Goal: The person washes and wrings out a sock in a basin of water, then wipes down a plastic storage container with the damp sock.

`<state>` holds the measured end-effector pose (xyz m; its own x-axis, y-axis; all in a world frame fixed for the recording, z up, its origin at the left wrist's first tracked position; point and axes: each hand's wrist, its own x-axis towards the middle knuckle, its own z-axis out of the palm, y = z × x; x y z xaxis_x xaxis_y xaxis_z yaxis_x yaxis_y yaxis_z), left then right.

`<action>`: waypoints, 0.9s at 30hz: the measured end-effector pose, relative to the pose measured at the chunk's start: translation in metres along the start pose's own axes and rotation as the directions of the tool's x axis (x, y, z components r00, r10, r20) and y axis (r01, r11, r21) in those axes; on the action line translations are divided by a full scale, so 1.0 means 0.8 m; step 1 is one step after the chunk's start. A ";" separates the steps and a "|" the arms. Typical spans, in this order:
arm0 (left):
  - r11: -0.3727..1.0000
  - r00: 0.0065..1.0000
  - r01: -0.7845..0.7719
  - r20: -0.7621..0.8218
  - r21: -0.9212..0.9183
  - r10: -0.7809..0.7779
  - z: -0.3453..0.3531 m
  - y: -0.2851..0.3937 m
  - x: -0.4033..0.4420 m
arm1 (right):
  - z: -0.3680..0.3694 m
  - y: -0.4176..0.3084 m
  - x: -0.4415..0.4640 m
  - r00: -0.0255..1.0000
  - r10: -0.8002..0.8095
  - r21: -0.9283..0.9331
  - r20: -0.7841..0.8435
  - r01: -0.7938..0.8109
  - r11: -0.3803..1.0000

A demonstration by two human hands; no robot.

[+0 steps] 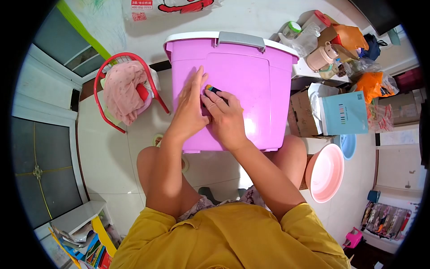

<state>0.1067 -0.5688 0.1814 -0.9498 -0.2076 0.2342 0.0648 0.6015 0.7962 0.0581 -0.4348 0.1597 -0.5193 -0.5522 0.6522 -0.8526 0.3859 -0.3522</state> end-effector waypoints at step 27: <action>0.999 1.000 -0.016 0.004 0.031 0.016 0.001 -0.001 0.000 | -0.019 0.016 -0.007 0.997 0.042 -0.003 0.064 -0.042 0.999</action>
<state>0.1065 -0.5685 0.1800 -0.9499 -0.1948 0.2444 0.0704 0.6284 0.7747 0.0508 -0.4158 0.1616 -0.5573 -0.5817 0.5925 -0.8299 0.4109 -0.3773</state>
